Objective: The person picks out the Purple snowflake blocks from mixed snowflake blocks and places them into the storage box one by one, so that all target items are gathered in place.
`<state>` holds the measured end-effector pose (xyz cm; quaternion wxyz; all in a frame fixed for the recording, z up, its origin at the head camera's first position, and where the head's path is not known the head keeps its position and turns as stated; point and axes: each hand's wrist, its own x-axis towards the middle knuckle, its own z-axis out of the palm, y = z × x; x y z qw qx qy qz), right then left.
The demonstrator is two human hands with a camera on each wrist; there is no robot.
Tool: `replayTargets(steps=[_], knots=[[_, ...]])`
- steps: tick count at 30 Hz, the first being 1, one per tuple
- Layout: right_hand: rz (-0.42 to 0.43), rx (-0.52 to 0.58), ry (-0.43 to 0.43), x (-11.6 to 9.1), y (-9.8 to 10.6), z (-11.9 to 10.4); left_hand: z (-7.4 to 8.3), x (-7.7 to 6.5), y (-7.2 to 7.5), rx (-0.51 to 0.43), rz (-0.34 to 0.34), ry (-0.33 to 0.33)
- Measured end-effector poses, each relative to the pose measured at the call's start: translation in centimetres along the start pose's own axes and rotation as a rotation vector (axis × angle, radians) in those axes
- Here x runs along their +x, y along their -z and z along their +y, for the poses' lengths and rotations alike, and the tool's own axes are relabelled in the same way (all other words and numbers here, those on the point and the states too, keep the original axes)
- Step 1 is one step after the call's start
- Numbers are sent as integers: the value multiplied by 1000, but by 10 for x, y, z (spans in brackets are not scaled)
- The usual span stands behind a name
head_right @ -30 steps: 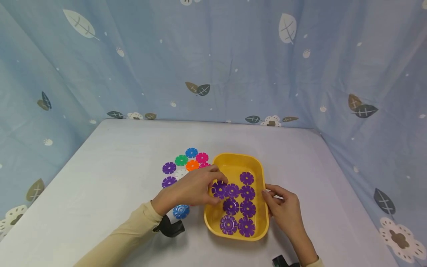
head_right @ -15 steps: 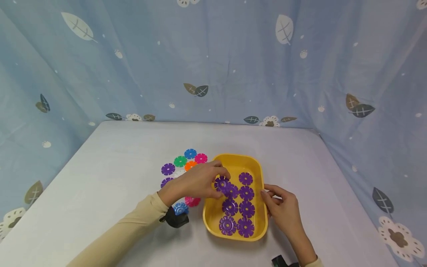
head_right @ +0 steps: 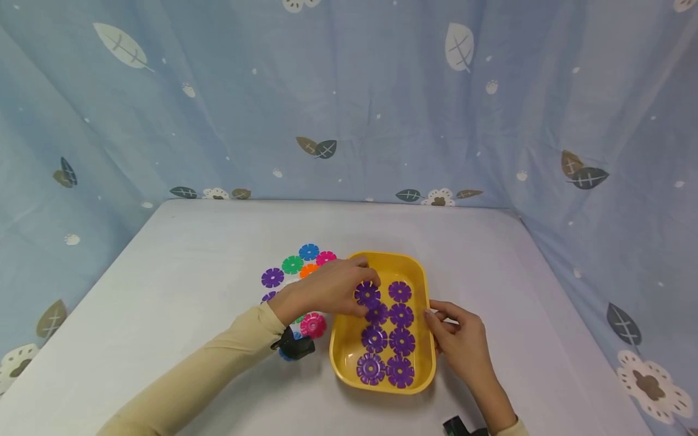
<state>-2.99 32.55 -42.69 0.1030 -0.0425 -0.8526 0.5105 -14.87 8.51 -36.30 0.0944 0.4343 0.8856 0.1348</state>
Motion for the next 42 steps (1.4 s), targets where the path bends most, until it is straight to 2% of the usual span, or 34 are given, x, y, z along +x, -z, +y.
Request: replayTargets(steps=[11,22,27,35,42], knots=[[-11,19,7,1,0,1,-4,18,-4,15,-38,-13],[-16,49,8,1,1,1,-5,34,-14,162,-69,-2],[-16,40,6,2,0,2,-8,37,-21,183,-77,4],[-14,46,6,2,1,2,-10,45,-22,265,-92,1],[-17,39,1,2,1,3,-12,50,-25,269,-98,8]])
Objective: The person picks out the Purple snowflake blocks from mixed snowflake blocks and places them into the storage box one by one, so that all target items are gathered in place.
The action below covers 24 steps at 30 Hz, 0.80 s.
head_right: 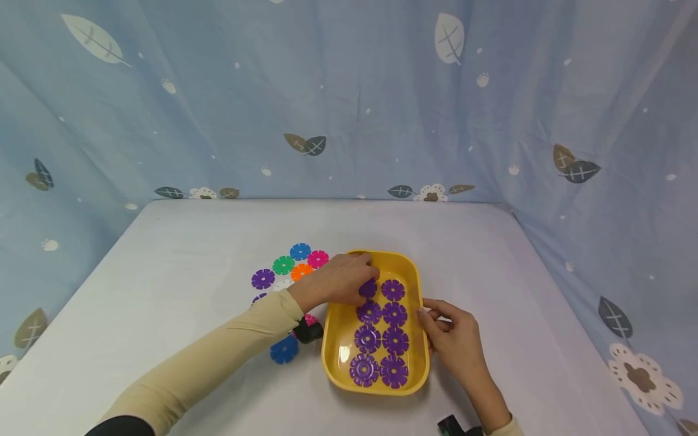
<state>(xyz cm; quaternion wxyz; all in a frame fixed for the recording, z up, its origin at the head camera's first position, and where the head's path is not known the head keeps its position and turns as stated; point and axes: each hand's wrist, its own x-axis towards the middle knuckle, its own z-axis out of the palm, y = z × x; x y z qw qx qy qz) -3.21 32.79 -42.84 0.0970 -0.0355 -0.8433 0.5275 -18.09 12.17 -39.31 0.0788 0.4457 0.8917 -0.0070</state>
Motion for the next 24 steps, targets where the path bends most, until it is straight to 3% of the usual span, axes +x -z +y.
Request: replayTargets(steps=[24], knots=[[-2,13,19,0,1,0,-1,3,-1,-41,-4,-22]])
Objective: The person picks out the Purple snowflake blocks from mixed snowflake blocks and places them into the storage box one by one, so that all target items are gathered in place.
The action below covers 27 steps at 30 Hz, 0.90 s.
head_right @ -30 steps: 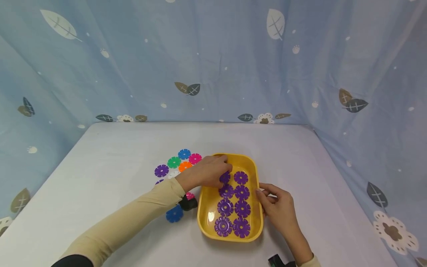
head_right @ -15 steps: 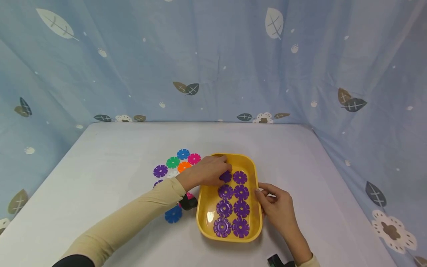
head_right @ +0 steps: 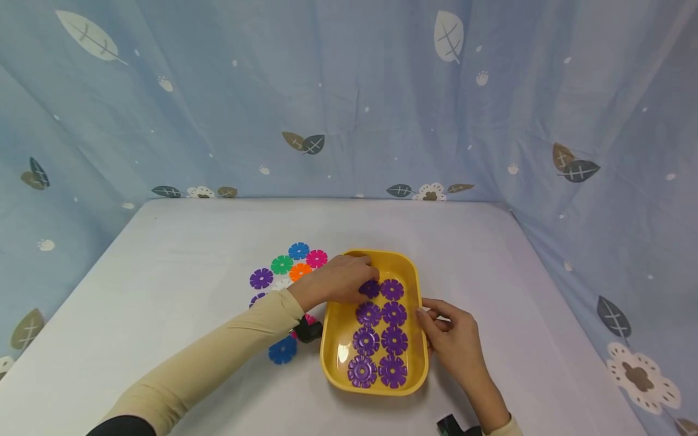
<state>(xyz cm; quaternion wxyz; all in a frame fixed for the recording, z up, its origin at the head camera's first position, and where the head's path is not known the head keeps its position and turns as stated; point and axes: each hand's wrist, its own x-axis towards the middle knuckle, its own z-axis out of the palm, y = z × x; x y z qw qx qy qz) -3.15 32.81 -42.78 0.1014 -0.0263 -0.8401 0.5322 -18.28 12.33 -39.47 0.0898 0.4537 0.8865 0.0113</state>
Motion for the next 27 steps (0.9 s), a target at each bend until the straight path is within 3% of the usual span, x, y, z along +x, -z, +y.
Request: replayTargets(steps=[11,27], knots=[[1,4,-10,-1,0,0,2,-2,2,-8,-18,5],[-2,-19,-6,0,0,0,11,-25,22,-72,62,-65]])
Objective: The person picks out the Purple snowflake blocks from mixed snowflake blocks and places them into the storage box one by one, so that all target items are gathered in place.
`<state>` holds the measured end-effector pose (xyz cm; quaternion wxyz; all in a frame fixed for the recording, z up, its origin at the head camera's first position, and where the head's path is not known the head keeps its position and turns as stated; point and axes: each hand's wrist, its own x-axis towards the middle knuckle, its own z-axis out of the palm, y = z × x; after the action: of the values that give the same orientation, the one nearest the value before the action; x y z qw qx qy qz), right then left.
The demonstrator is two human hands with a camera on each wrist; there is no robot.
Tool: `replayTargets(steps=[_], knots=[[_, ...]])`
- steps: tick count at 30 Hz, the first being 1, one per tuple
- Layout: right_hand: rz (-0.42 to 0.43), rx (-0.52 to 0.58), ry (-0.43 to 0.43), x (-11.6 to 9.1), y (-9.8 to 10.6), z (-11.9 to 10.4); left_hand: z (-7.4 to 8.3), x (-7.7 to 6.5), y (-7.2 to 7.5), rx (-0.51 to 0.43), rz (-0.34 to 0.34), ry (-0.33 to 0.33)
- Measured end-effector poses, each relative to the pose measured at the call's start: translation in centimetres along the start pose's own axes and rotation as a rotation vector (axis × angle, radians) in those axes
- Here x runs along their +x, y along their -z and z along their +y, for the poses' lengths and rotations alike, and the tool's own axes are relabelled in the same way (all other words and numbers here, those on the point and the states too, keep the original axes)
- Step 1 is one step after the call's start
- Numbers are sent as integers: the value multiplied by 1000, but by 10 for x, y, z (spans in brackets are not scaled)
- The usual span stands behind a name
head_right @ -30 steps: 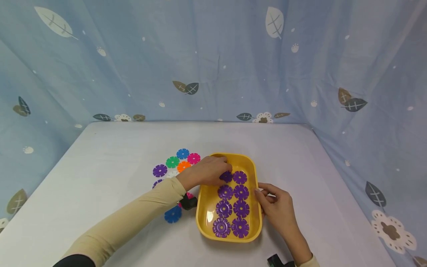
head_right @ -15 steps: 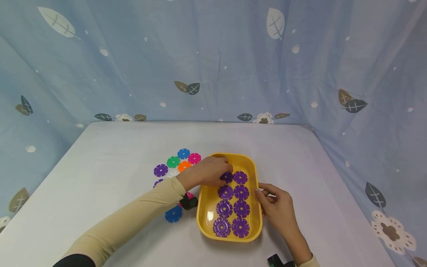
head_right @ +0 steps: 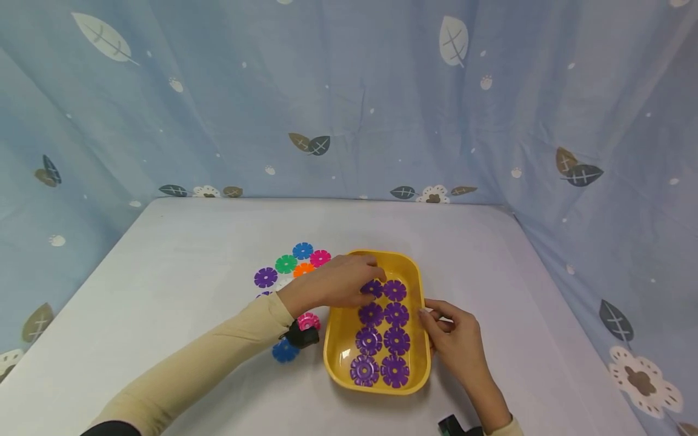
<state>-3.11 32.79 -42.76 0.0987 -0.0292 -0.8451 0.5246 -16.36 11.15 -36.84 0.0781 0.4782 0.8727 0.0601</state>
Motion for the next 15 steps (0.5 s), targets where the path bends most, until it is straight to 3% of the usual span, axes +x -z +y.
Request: replayTargets(steps=[6,15], knots=[[-1,-6,-10,0,-1,0,7,-17,10,-49,35,-25],[3,-11,-3,-1,-1,1,15,-41,13,-89,80,-22]])
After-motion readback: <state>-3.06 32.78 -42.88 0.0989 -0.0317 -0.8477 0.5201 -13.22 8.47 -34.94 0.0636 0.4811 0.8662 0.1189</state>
